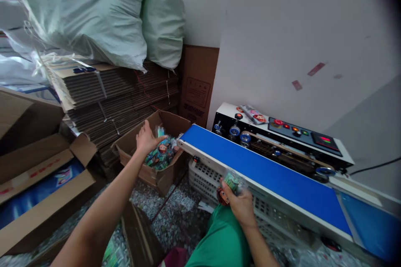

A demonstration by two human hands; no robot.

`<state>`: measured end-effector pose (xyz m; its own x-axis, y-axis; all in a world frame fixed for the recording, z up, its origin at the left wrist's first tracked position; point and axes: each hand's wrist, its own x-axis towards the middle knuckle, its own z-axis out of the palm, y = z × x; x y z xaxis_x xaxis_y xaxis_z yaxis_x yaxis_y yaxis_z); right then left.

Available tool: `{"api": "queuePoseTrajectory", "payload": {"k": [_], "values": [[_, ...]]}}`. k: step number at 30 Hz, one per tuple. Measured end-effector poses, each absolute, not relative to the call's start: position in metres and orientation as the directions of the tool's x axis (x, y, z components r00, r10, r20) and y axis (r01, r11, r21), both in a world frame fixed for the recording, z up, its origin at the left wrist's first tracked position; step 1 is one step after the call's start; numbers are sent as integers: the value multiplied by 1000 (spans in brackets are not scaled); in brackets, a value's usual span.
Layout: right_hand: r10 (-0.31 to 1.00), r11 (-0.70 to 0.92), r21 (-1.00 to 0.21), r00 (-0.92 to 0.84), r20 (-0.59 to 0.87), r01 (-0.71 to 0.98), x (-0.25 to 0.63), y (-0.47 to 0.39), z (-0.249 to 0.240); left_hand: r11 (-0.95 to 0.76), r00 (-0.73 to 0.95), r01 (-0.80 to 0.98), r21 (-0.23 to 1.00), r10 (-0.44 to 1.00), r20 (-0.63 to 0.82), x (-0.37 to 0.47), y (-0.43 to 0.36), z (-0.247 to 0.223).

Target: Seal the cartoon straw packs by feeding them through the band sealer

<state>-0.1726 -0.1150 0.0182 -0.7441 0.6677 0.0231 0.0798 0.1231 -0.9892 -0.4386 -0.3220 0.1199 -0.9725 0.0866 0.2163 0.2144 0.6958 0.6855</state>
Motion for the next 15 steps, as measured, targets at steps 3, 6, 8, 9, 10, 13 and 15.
{"api": "queuePoseTrajectory", "payload": {"k": [3,6,8,9,10,13,15], "values": [[658,47,-997,-753,-10,54,-168,-113,27,523,-892,396,755,413,182,-399,-303,105],[675,-23,-1000,-738,-5,-15,-157,-103,48,172,-538,422,890,838,93,-327,-248,98],[700,-13,-996,-712,52,-85,-145,-88,67,37,-321,371,928,943,91,-283,-206,96],[720,1,-993,-689,81,-117,-138,-78,77,-10,-254,327,945,962,98,-265,-185,96],[742,15,-991,-663,101,-134,-131,-67,85,-24,-233,246,969,969,83,-250,-165,96],[795,45,-993,-599,100,-105,-107,-27,105,-2,-89,-140,990,996,-10,-220,-109,94],[815,79,-996,-574,83,-32,-90,1,112,51,42,-297,954,998,-41,-204,-73,90]]}}
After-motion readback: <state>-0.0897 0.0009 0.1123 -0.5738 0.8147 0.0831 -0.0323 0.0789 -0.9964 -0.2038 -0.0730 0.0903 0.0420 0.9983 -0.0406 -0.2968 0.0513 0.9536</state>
